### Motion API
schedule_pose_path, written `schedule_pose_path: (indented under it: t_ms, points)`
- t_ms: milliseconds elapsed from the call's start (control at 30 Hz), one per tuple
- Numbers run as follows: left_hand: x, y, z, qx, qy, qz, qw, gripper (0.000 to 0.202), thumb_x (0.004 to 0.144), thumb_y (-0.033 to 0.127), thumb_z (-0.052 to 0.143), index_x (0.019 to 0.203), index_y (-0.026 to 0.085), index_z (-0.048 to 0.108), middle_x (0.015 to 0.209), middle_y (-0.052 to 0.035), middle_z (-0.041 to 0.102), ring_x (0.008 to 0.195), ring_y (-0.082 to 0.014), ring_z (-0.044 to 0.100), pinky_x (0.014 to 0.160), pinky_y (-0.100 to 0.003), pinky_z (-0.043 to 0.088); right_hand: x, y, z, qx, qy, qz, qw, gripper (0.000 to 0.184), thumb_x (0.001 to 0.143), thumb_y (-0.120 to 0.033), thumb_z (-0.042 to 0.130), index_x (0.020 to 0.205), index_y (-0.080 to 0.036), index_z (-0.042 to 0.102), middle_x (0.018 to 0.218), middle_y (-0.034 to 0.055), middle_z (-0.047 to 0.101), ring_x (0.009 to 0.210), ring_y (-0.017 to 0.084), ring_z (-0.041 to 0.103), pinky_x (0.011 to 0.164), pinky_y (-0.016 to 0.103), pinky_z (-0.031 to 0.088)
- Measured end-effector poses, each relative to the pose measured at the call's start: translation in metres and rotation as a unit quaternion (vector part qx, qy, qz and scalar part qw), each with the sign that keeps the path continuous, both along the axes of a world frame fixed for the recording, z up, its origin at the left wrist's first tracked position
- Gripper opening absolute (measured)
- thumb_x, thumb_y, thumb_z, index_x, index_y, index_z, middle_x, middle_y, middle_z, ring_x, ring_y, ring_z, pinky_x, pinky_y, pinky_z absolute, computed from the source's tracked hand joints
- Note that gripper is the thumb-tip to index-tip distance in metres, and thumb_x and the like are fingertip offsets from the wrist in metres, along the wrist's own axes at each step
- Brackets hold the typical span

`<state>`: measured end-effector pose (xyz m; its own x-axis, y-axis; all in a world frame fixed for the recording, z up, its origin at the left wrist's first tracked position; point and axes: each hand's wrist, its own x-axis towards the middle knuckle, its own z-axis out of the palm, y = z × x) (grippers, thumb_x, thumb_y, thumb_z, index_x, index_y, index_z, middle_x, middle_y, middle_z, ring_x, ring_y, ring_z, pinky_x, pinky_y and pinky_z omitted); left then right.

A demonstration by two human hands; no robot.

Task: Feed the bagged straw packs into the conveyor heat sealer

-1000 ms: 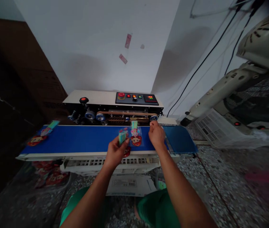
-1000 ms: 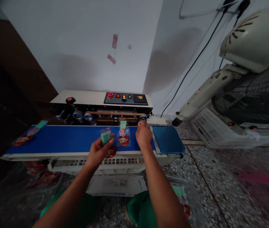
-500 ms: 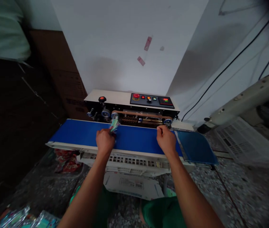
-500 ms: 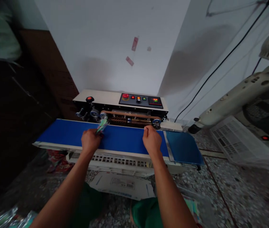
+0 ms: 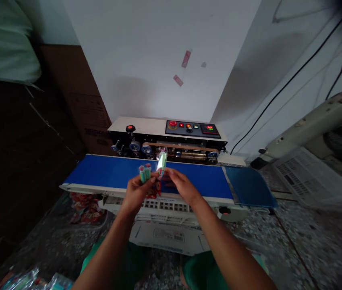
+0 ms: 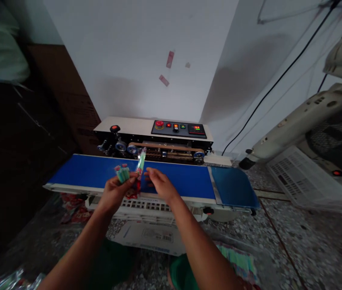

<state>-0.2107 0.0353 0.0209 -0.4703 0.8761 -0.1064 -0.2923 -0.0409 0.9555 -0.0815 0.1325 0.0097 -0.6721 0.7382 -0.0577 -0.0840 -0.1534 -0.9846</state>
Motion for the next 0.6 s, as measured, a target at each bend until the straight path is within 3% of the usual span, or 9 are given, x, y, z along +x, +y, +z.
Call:
schedule_pose_path:
  t_ms: [133,233,300,400,467,533,600]
  points:
    - [0.018,0.006,-0.005,0.022,-0.065,-0.056,0.996,0.028,0.064,0.031,0.077,0.087,0.015,0.073,0.075,-0.0063,0.072,0.063,-0.0180,0.066,0.060,-0.029,0.053,-0.003,-0.011,0.006,-0.055,0.061,0.052,0.995,0.044,0.081,-0.059,0.051,0.100,-0.022,0.064,0.089,0.0041,0.067,0.078,0.017,0.062,0.070,0.031,0.049]
    - [0.023,0.008,-0.007,0.030,-0.074,-0.076,0.994,0.029,0.068,0.030,0.075,0.092,0.015,0.072,0.079,-0.0076,0.073,0.066,-0.0192,0.067,0.063,-0.031,0.054,0.005,-0.005,0.010,-0.058,0.097,-0.033,0.993,0.034,0.075,-0.049,0.065,0.093,-0.021,0.063,0.085,0.0020,0.065,0.071,0.014,0.059,0.066,0.027,0.048]
    - [0.023,0.010,-0.005,0.031,-0.069,-0.065,0.995,0.030,0.069,0.030,0.074,0.095,0.015,0.072,0.094,-0.0101,0.073,0.075,-0.0214,0.068,0.067,-0.033,0.054,0.013,0.003,0.011,-0.036,0.107,-0.098,0.989,0.029,0.070,-0.043,0.071,0.086,-0.020,0.062,0.078,-0.0001,0.063,0.066,0.012,0.057,0.064,0.025,0.047]
    - [0.021,0.013,0.001,0.063,-0.063,-0.026,0.996,0.026,0.066,0.028,0.077,0.089,0.016,0.073,0.121,-0.0109,0.064,0.102,-0.0268,0.063,0.083,-0.035,0.052,0.025,0.010,0.009,-0.017,0.076,-0.121,0.990,0.031,0.068,-0.043,0.072,0.084,-0.019,0.060,0.070,-0.0027,0.059,0.059,0.011,0.053,0.058,0.024,0.046]
    - [0.021,0.016,0.006,0.096,-0.060,-0.020,0.993,0.021,0.064,0.027,0.077,0.083,0.017,0.074,0.128,-0.0103,0.059,0.117,-0.0299,0.054,0.092,-0.037,0.048,0.030,0.010,0.006,-0.008,0.039,-0.112,0.993,0.032,0.068,-0.044,0.071,0.086,-0.019,0.060,0.069,-0.0033,0.059,0.056,0.010,0.052,0.054,0.024,0.045]
    - [0.023,0.020,0.009,0.107,-0.057,-0.029,0.992,0.020,0.064,0.026,0.077,0.082,0.017,0.075,0.129,-0.0102,0.058,0.120,-0.0313,0.051,0.094,-0.038,0.046,0.033,0.008,0.003,0.012,0.001,-0.094,0.996,0.033,0.069,-0.044,0.070,0.087,-0.019,0.060,0.070,-0.0026,0.060,0.056,0.011,0.053,0.052,0.023,0.044]
    - [0.024,0.023,0.009,0.088,-0.059,-0.036,0.994,0.024,0.064,0.027,0.078,0.085,0.017,0.075,0.125,-0.0104,0.061,0.112,-0.0310,0.057,0.089,-0.038,0.049,0.036,0.006,0.001,0.031,-0.025,-0.070,0.997,0.035,0.069,-0.044,0.070,0.091,-0.019,0.059,0.075,-0.0013,0.062,0.059,0.012,0.055,0.053,0.023,0.044]
